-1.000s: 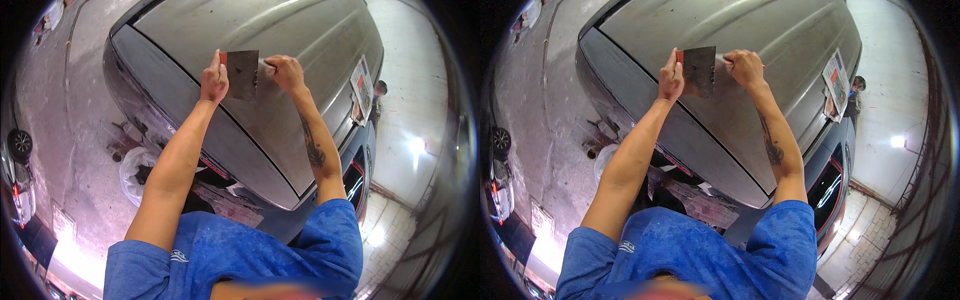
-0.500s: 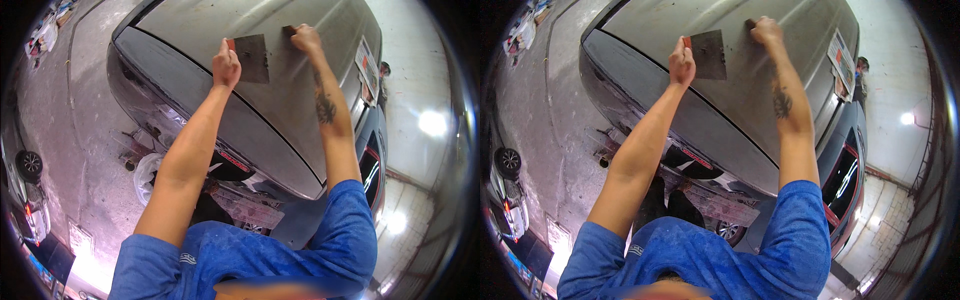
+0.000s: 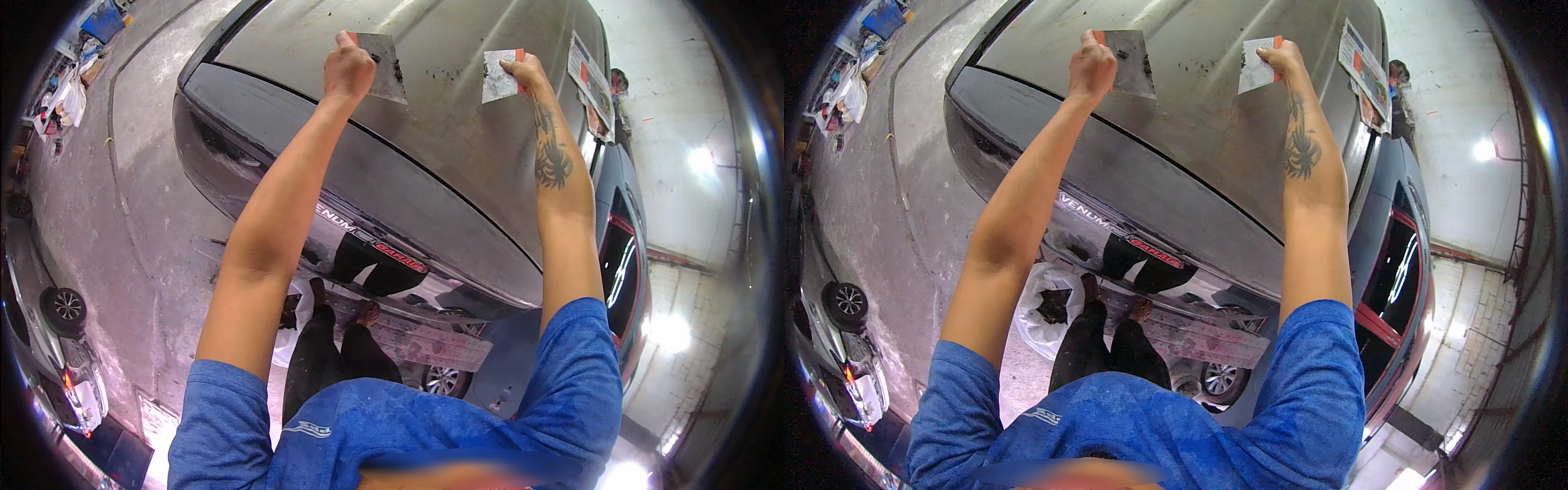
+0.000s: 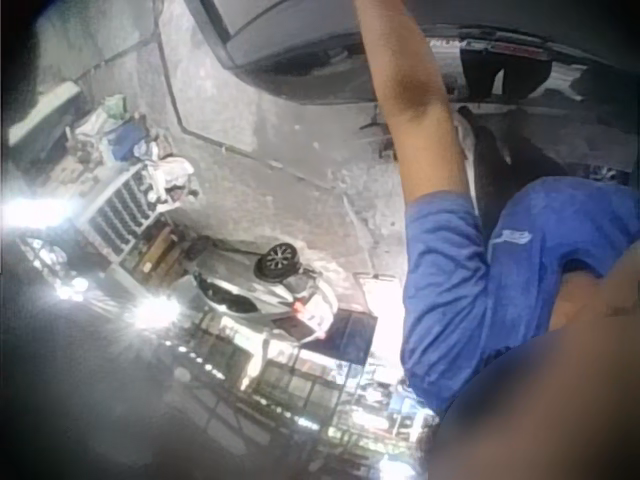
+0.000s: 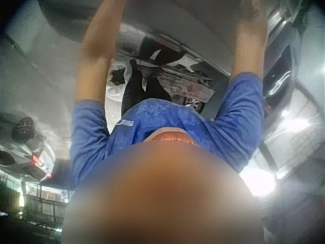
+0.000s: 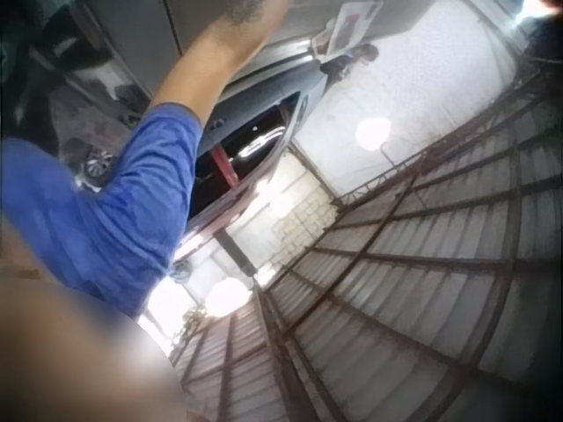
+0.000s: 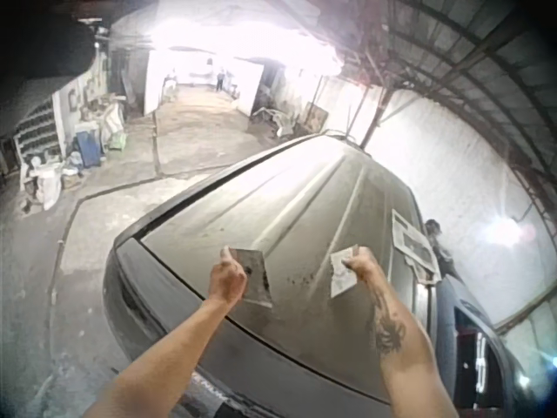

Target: The person uses two scrapers to remove paint from the rear trunk lid of a car. They repeatedly scrape the surface, wipe away debris with a cloth, and occasionally adjust their position to reach different areas of the trunk.

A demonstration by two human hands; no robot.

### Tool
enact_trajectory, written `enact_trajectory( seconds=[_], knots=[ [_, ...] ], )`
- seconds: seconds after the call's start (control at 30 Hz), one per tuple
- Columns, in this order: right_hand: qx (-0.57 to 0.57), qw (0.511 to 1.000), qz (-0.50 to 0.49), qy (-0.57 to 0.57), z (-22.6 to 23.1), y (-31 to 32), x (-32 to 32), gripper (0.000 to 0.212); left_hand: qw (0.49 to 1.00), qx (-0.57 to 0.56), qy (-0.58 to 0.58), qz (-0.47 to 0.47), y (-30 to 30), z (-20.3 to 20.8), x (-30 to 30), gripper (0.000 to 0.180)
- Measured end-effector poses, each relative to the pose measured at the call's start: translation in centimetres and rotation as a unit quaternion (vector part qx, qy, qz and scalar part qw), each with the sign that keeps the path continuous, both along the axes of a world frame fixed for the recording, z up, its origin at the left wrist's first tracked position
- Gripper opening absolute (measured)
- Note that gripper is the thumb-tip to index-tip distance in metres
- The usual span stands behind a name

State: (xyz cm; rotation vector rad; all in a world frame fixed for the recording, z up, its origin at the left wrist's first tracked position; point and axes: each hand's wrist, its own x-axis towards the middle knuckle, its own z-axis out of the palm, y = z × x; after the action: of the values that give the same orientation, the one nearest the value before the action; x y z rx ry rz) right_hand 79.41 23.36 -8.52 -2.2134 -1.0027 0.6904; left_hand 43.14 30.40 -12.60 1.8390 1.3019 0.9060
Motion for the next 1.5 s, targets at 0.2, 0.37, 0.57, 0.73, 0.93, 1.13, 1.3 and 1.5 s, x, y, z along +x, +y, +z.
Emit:
enact_trajectory(
  seconds=[0.2, 0.37, 0.57, 0.73, 0.93, 1.13, 1.3, 1.5],
  knots=[
    [0.098, 0.989, 0.108, 0.021, -4.0, -1.4, -5.1, 0.023, 0.998, -0.036, 0.03, -0.041, -0.5, -0.6, 2.8, 0.031],
    [0.063, 0.99, 0.127, -0.014, -2.1, -1.3, -9.0, 0.03, 0.996, 0.01, 0.089, -0.025, -0.4, 0.2, 5.2, 0.052],
    [-0.045, 0.99, 0.134, 0.029, -0.1, -0.2, -10.6, 0.039, 0.997, 0.024, 0.068, 0.002, -0.3, -1.0, 6.5, 0.051],
    [0.103, 0.982, 0.15, -0.044, 1.5, -2.1, -14.9, 0.027, 0.989, -0.079, -0.124, -0.009, -1.5, -2.2, 5.8, 0.032],
    [0.213, 0.962, 0.121, -0.117, 7.1, -6.3, -18.1, 0.023, 0.926, -0.207, -0.315, -0.002, -3.2, -1.7, 5.7, 0.028],
    [0.383, 0.895, 0.055, -0.222, 8.3, -11.0, -21.2, 0.017, 0.821, -0.29, -0.492, -0.004, -4.6, 0.5, 6.1, 0.024],
    [0.451, 0.864, -0.01, -0.224, 8.3, -13.1, -21.4, 0.013, 0.888, -0.208, -0.409, 0.017, -4.3, 1.2, 6.3, 0.023],
    [0.512, 0.855, -0.01, -0.079, 5.2, -13.1, -21.7, 0.013, 0.861, -0.27, -0.431, -0.001, -6.5, 2.4, 7.7, 0.022]
  ],
)
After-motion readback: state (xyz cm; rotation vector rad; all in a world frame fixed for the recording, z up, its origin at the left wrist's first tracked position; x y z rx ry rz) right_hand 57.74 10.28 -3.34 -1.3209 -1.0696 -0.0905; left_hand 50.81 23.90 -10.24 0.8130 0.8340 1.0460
